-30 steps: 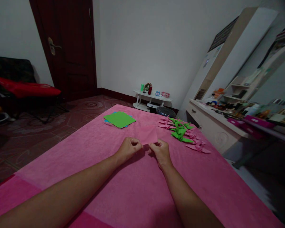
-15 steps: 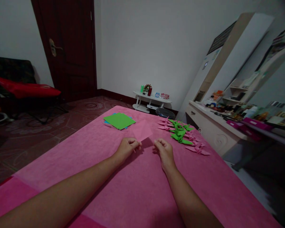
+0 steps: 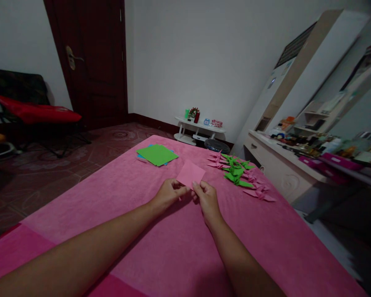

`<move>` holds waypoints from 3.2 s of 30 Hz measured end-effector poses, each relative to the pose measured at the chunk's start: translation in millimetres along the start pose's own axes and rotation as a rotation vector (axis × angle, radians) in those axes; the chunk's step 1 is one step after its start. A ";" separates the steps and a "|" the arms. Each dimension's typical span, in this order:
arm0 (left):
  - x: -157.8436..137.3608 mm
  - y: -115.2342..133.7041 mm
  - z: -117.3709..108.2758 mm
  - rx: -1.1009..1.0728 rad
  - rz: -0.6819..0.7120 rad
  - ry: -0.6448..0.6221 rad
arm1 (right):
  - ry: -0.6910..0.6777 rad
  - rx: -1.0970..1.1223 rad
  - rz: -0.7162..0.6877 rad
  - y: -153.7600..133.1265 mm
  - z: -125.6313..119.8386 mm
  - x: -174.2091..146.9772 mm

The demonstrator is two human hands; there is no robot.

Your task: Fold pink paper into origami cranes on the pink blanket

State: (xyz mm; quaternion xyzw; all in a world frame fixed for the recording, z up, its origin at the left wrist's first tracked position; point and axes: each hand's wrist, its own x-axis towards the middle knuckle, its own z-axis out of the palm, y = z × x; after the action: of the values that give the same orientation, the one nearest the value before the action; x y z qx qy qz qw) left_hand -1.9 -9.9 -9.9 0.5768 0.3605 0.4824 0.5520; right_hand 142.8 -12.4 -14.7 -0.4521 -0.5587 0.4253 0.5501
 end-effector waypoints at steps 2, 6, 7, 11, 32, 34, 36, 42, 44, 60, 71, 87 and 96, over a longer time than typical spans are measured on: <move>-0.7 2.7 0.2 -0.009 -0.007 0.076 | -0.025 0.005 0.021 -1.5 1.1 -1.0; -0.4 7.1 -0.4 -0.011 0.003 0.185 | -0.089 0.046 0.078 -3.0 2.0 -1.4; -0.3 7.6 -0.6 -0.012 0.001 0.188 | -0.091 0.045 0.083 -3.4 2.0 -1.4; -0.8 7.7 -0.7 -0.013 -0.012 0.129 | -0.086 -0.023 0.041 -6.7 3.1 -3.3; 4.3 4.0 -12.6 0.126 -0.042 0.260 | -0.063 -0.034 0.114 -12.2 1.3 -7.5; 4.3 5.9 -14.8 0.148 -0.034 0.264 | -0.048 -0.030 0.125 -12.1 0.4 -7.3; 5.1 6.9 -17.6 0.145 -0.017 0.258 | -0.039 -0.023 0.127 -11.5 -0.7 -7.3; 13.4 5.3 -35.5 0.102 0.036 0.469 | 0.029 0.014 0.108 -9.4 -7.3 -6.1; 15.0 4.2 -39.6 0.045 0.054 0.535 | 0.063 0.048 0.104 -9.1 -9.0 -5.0; 4.8 3.6 -17.6 0.079 0.252 0.261 | -0.053 -0.036 -0.033 -1.4 1.9 -4.0; 11.5 -7.3 -30.6 0.199 0.290 0.390 | -0.080 0.061 -0.037 -12.0 5.1 -9.7; 11.9 -9.0 -24.9 0.169 0.181 0.299 | 0.036 0.411 0.071 -7.1 -10.9 -1.7; -1.9 5.1 -13.8 -0.259 0.004 -0.078 | 0.008 0.701 0.141 -9.7 -15.2 1.0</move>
State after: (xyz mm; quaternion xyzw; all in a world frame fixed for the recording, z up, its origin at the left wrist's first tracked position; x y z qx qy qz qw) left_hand -16.2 -8.4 -6.2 0.5195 0.2723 0.5032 0.6346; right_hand 157.7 -14.0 -4.6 -0.2750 -0.3442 0.6262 0.6433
